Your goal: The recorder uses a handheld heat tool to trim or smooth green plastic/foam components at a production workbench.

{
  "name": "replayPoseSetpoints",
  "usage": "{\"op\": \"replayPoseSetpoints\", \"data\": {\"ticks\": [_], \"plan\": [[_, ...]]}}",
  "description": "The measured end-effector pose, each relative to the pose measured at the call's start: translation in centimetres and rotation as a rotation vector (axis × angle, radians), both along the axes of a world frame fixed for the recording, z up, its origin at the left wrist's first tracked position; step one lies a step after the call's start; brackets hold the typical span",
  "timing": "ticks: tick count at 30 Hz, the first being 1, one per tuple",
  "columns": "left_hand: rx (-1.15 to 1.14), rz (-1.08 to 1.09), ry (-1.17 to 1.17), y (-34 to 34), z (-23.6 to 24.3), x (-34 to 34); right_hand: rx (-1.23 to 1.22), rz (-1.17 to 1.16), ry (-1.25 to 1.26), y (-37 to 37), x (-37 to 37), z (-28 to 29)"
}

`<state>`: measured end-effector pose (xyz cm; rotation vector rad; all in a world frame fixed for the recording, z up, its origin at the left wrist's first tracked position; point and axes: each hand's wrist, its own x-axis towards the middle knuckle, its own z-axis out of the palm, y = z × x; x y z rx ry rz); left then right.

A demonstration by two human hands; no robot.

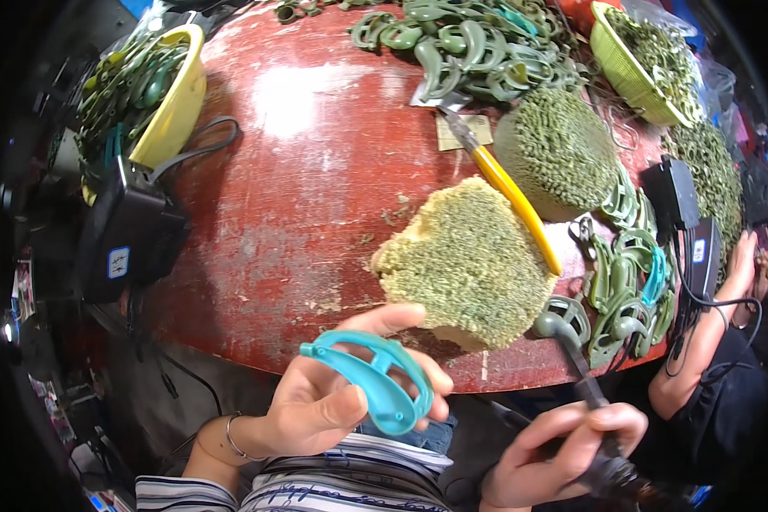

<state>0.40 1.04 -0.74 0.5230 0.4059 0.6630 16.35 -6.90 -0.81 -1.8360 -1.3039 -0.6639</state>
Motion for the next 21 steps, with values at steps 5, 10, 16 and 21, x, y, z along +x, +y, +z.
{"op": "replayPoseSetpoints", "data": {"ticks": [5, 10, 16, 21], "plan": [[-0.213, -0.198, -0.180, 0.4, 0.5, -1.0, 0.020, 0.193, 0.941, -0.1, 0.2, 2.8], [-0.345, -0.289, -0.279, 0.9, 0.7, -1.3, -0.269, 0.248, 0.531, 0.0, 0.1, 2.7], [-0.407, -0.272, -0.497, 0.5, -0.2, -1.4, -0.455, 0.070, 0.791, -2.1, 0.6, 2.1], [-0.404, -0.271, -0.515, 0.5, -0.4, -1.5, -0.604, 0.006, 0.508, -1.4, 0.4, 0.4]]}}
